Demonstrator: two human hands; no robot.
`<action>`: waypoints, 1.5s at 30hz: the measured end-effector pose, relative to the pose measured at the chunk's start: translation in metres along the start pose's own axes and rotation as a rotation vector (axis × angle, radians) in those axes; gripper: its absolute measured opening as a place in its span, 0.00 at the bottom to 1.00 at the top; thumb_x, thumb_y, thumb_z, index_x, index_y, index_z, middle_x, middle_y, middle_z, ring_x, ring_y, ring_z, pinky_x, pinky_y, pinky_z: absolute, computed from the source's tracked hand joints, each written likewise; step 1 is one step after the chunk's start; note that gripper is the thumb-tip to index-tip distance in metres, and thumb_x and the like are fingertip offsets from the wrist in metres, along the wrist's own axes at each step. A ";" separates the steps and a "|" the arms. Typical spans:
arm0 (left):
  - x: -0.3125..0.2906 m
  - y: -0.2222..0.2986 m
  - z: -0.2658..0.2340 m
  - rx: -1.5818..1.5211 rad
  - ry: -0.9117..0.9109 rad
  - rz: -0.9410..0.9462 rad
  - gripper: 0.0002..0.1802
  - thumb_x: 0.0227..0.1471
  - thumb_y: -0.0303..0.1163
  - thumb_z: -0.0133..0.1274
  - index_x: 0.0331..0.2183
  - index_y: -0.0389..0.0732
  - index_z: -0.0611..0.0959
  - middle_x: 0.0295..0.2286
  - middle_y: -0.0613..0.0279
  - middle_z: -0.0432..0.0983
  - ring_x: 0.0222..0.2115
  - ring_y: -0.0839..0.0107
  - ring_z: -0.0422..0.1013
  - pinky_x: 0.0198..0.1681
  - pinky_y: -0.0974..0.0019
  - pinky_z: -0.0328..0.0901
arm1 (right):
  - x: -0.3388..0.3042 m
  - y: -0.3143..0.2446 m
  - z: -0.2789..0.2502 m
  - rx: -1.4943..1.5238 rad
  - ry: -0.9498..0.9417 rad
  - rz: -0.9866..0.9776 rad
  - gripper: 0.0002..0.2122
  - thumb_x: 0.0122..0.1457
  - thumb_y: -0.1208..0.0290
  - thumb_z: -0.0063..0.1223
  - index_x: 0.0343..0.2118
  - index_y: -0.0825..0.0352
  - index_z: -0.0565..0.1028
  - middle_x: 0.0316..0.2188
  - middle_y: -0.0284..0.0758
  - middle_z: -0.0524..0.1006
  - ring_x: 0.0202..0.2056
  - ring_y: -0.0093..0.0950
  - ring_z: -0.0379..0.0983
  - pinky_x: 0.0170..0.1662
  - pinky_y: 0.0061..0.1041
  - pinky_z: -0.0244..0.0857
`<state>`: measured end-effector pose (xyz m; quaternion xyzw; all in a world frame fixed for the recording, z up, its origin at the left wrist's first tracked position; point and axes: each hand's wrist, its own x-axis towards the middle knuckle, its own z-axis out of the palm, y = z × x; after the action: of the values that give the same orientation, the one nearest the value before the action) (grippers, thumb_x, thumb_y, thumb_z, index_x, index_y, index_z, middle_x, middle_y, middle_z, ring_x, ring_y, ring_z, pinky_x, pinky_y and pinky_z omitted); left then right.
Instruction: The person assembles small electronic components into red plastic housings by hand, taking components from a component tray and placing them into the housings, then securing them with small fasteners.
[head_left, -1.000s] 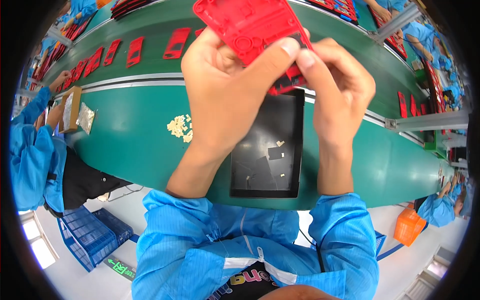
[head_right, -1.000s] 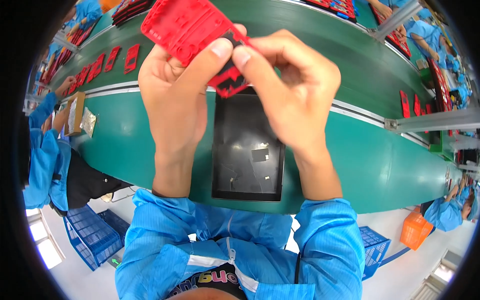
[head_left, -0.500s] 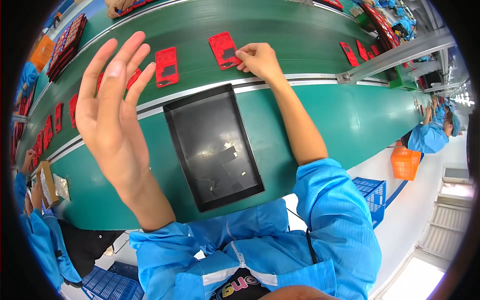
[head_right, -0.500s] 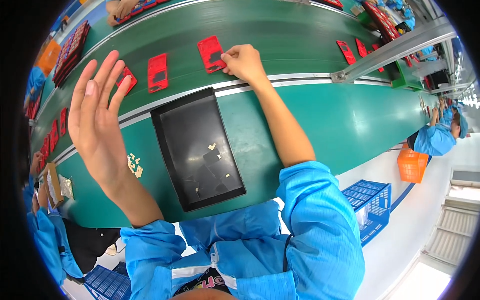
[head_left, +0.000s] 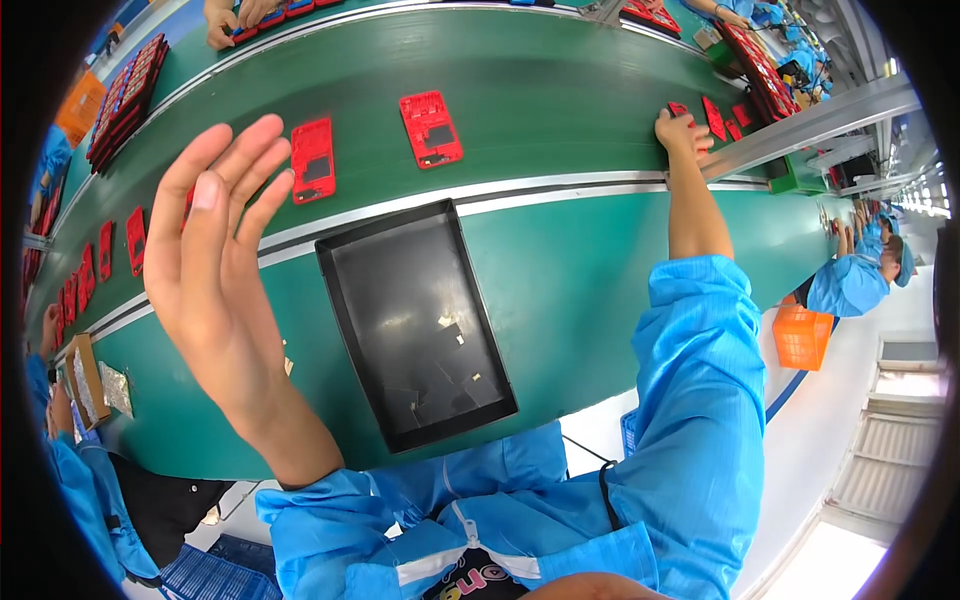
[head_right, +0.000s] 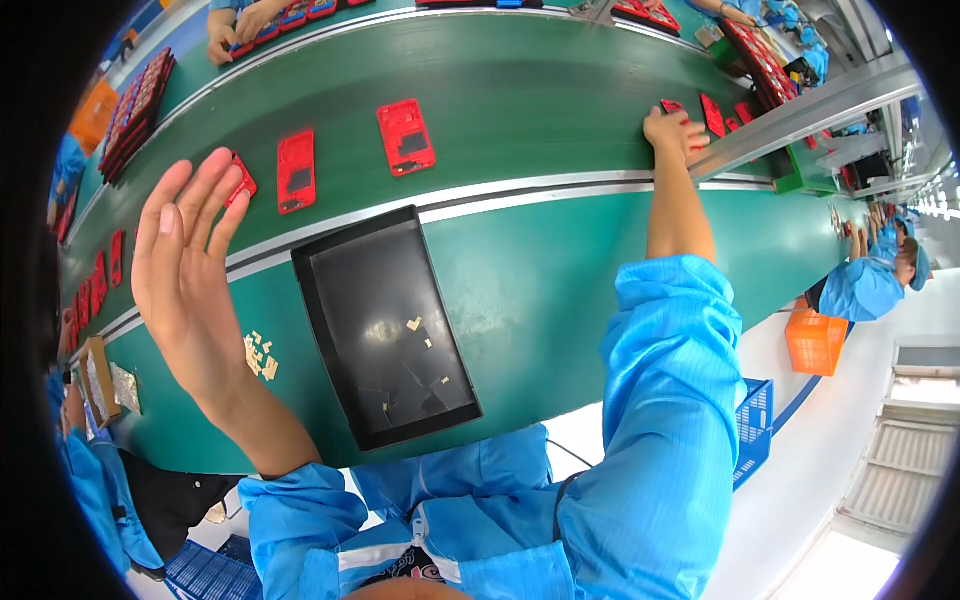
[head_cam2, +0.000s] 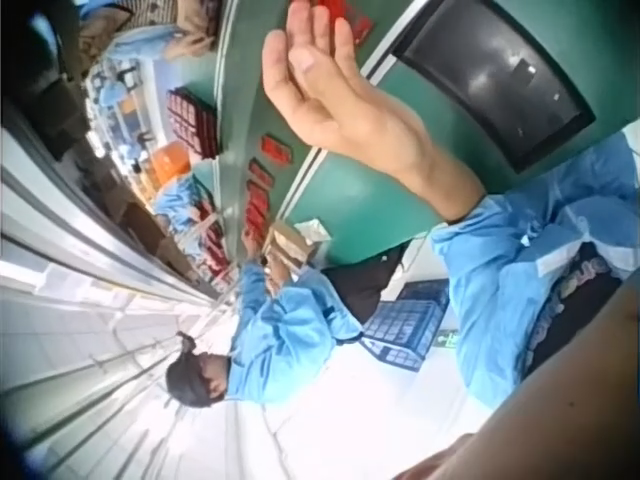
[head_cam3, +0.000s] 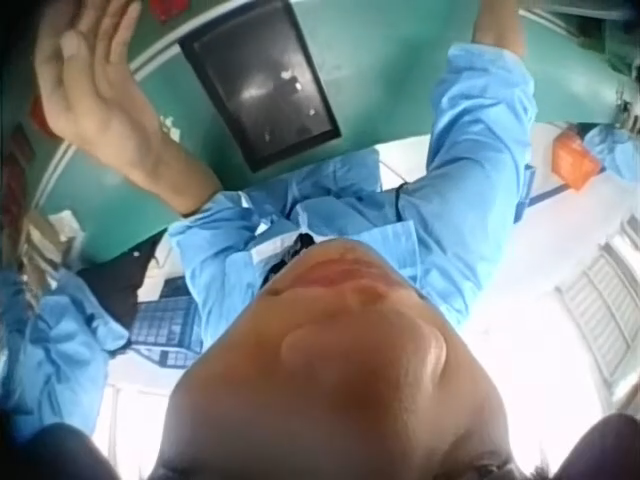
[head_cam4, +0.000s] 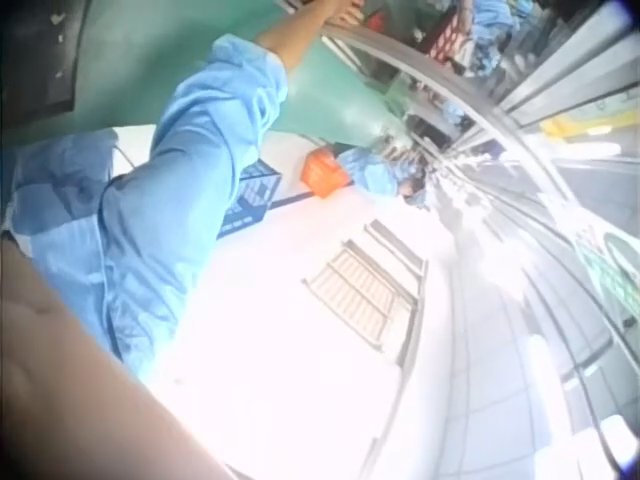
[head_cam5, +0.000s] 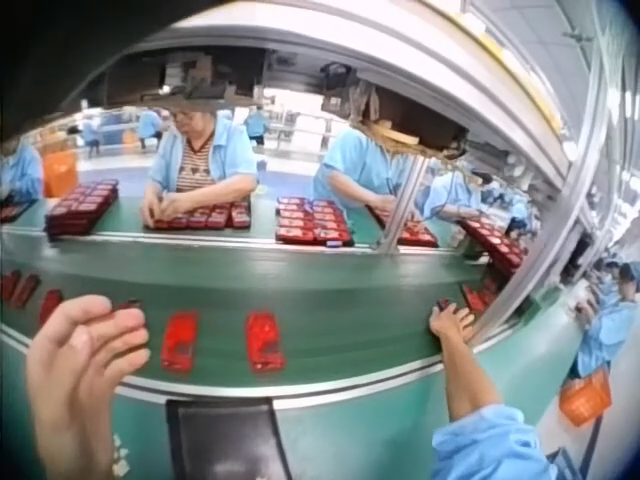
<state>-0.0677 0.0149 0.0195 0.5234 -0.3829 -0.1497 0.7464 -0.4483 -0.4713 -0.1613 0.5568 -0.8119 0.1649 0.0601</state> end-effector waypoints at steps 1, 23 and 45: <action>0.002 0.001 -0.001 0.009 0.003 0.005 0.24 0.66 0.35 0.46 0.54 0.24 0.73 0.49 0.33 0.76 0.50 0.53 0.76 0.55 0.56 0.70 | 0.000 -0.008 -0.001 0.008 -0.006 -0.004 0.36 0.62 0.44 0.47 0.66 0.64 0.62 0.70 0.56 0.49 0.69 0.60 0.40 0.67 0.61 0.40; 0.009 -0.026 -0.006 0.071 -0.015 -0.112 0.20 0.67 0.33 0.43 0.52 0.26 0.75 0.47 0.37 0.78 0.50 0.54 0.77 0.56 0.56 0.70 | 0.061 -0.043 0.025 -0.074 0.026 0.143 0.41 0.58 0.48 0.51 0.70 0.68 0.54 0.71 0.54 0.47 0.68 0.51 0.48 0.66 0.55 0.48; -0.004 -0.028 0.022 -0.101 -0.169 -0.337 0.16 0.65 0.36 0.51 0.46 0.34 0.81 0.36 0.54 0.82 0.34 0.72 0.78 0.34 0.70 0.74 | -0.136 -0.088 -0.095 0.950 0.038 -0.754 0.09 0.65 0.70 0.55 0.38 0.73 0.80 0.30 0.43 0.81 0.34 0.30 0.79 0.42 0.30 0.71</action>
<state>-0.0810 -0.0086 -0.0033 0.5275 -0.3433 -0.3349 0.7012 -0.3251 -0.3482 -0.0928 0.7690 -0.3948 0.4867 -0.1263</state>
